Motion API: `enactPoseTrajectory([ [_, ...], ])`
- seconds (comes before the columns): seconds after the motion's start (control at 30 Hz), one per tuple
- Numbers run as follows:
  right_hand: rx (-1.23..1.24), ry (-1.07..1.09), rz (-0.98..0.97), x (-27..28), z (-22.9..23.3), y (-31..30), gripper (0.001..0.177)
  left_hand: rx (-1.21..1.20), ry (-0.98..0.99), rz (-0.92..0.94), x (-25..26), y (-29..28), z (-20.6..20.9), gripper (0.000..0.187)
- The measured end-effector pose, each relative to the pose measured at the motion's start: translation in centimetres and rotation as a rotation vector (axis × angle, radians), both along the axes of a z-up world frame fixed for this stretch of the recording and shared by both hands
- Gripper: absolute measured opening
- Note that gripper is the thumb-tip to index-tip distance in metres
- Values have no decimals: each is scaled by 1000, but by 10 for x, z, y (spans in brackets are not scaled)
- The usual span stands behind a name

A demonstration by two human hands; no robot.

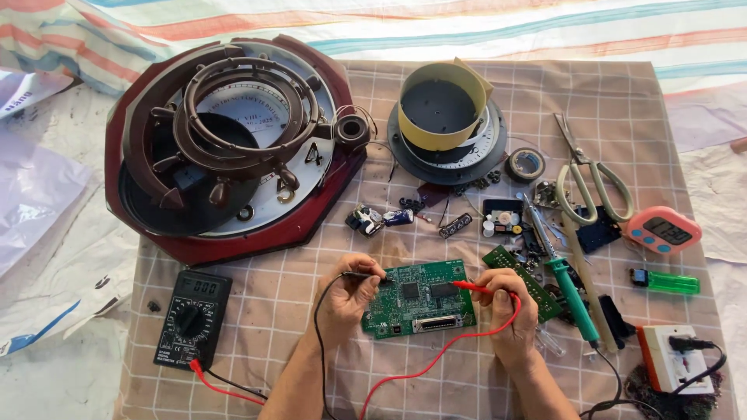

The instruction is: The person uses a screwdriver to manipulate a small black electronic component, then switches to using a multimeter to test a green circuit board. The person places probes on various points of the circuit board while the multimeter display is visible.

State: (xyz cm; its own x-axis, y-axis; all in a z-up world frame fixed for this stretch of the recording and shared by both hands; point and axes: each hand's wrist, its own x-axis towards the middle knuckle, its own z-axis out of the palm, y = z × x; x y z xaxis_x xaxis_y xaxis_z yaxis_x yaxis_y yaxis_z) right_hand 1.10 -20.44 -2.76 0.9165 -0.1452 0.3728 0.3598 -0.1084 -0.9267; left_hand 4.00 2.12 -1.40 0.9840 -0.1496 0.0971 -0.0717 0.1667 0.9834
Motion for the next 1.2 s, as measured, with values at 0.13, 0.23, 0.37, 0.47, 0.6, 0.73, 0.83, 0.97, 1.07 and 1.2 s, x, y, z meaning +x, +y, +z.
enactPoseTrajectory([
  [0.13,-28,-16,37,3,9,2,20,117,-103,38,1,-1,2,11],
  [0.23,-36,-12,48,3,6,1,21,116,-120,39,2,-2,5,8],
  [0.37,-81,-64,42,4,7,3,19,261,-105,49,3,-2,9,12],
  [0.47,-36,-49,76,3,1,0,21,234,-119,77,3,-5,7,9],
  [0.6,-94,-77,82,3,12,1,17,150,-132,56,2,-5,5,8],
  [0.73,-94,-83,51,2,18,2,21,156,-89,39,2,-4,-5,8],
  [0.83,-132,-86,24,2,17,1,22,131,-95,44,4,-4,-13,7],
  [0.97,-137,-68,54,-1,18,-1,22,152,-77,43,3,-3,-5,9],
  [1.07,-145,-44,40,-1,22,-1,22,153,-54,44,4,-4,-5,8],
  [1.2,-120,-39,28,0,16,1,21,137,-97,67,6,-3,-7,6],
])
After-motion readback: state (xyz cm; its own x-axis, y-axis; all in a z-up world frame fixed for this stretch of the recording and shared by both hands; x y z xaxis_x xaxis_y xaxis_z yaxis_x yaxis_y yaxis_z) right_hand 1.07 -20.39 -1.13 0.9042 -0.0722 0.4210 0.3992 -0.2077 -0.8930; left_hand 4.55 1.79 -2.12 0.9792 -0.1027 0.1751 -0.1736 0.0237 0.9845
